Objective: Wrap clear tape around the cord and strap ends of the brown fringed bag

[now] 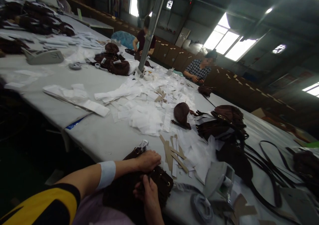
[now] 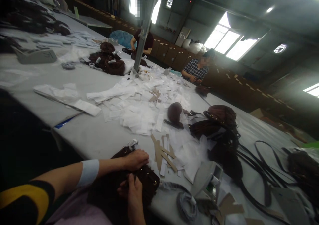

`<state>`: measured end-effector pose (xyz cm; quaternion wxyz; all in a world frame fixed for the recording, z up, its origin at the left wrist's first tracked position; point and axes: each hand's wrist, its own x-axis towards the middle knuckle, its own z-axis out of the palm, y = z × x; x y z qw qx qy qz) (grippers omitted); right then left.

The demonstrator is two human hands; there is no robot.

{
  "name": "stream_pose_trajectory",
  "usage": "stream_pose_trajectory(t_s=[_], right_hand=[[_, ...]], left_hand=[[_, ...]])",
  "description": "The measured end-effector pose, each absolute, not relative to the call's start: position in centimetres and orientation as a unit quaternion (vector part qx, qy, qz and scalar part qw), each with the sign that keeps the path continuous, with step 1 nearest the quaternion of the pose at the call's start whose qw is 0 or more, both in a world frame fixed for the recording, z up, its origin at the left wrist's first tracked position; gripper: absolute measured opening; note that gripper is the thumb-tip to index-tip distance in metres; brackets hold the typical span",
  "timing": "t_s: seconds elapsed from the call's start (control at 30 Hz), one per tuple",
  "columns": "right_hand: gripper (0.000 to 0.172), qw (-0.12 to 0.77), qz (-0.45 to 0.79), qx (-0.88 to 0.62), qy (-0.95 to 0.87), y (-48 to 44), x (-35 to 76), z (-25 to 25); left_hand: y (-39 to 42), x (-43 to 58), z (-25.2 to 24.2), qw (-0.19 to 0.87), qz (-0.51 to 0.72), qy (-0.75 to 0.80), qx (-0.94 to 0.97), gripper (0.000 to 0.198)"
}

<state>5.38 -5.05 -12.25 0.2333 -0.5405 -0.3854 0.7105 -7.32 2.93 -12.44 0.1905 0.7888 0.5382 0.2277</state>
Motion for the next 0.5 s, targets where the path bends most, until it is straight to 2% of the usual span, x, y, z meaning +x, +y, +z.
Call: stream_pose_trajectory(t_s=[0.13, 0.3, 0.4, 0.5], right_hand=[[0.059, 0.247, 0.759, -0.518, -0.308, -5.2, 5.6, -11.7], [0.050, 0.257, 0.776, -0.498, -0.289, -5.9, 5.9, -11.7], [0.052, 0.263, 0.762, -0.510, -0.300, -6.3, 5.7, -11.8], [0.056, 0.271, 0.743, -0.531, -0.303, -6.3, 5.5, -11.8]], left_hand=[[3.0, -7.6, -12.7, 0.212, 0.242, 0.549, 0.771, 0.025], [2.5, -7.2, -12.7, 0.245, 0.277, 0.529, 0.764, 0.017], [2.7, -7.1, -12.6, 0.272, 0.319, 0.533, 0.735, 0.015], [3.4, -7.9, -11.9, 0.303, 0.380, 0.555, 0.675, 0.024]])
